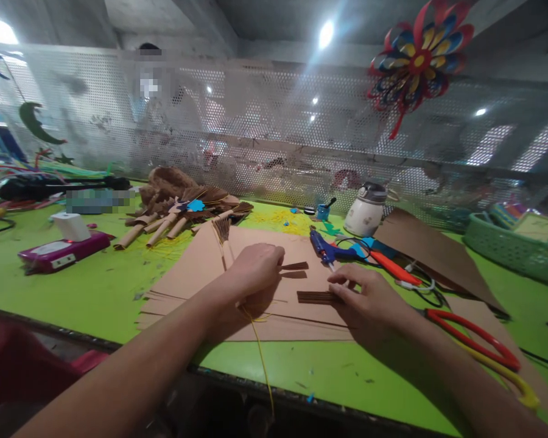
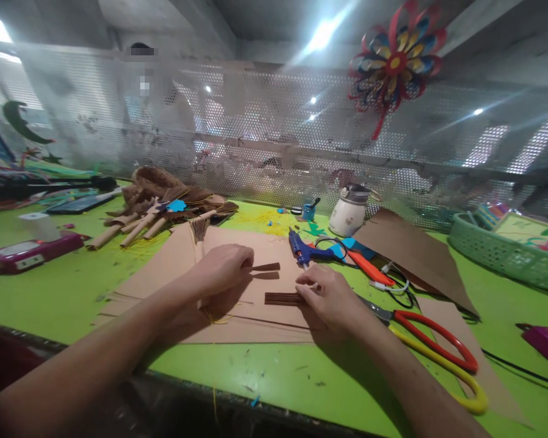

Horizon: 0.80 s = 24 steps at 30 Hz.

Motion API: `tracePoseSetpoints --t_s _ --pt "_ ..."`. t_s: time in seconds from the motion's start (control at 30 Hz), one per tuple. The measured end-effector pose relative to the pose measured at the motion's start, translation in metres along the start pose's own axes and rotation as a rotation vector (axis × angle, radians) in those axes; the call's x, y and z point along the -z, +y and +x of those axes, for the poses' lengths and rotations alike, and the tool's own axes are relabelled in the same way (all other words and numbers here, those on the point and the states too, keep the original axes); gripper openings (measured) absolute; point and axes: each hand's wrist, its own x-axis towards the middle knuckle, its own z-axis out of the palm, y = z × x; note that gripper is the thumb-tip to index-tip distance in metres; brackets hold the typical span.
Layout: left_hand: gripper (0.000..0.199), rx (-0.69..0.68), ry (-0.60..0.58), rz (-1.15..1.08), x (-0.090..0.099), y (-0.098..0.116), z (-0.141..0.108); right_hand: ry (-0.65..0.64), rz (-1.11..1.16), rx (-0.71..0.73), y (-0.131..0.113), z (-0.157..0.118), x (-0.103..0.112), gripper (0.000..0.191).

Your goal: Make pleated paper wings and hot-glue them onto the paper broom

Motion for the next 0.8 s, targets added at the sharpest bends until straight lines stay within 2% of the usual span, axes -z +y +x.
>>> tracePoseSetpoints --t_s 0.07,0.13,0.27,0.37,0.57,0.8 --pt "0.013 -0.05 0.064 -0.024 0.003 0.005 0.0 0.064 0.026 -0.039 -0.003 0.001 0.001 0.016" --pt "0.012 -0.137 0.128 -0.065 0.007 0.012 -0.001 0.107 0.146 -0.116 -0.007 0.002 0.002 0.016" --pt "0.012 -0.271 0.176 -0.091 0.016 0.027 -0.004 0.061 0.559 -0.264 -0.014 0.003 0.006 0.032" --pt "0.015 -0.324 0.205 -0.084 0.019 0.032 -0.007 0.042 0.746 -0.311 -0.015 0.003 0.007 0.032" --pt "0.011 -0.312 0.183 -0.185 0.021 0.036 -0.011 0.109 0.777 -0.335 -0.014 0.002 0.007 0.023" --pt "0.033 -0.249 0.107 -0.315 0.024 0.035 -0.012 0.122 0.732 -0.295 -0.019 0.001 0.009 0.023"
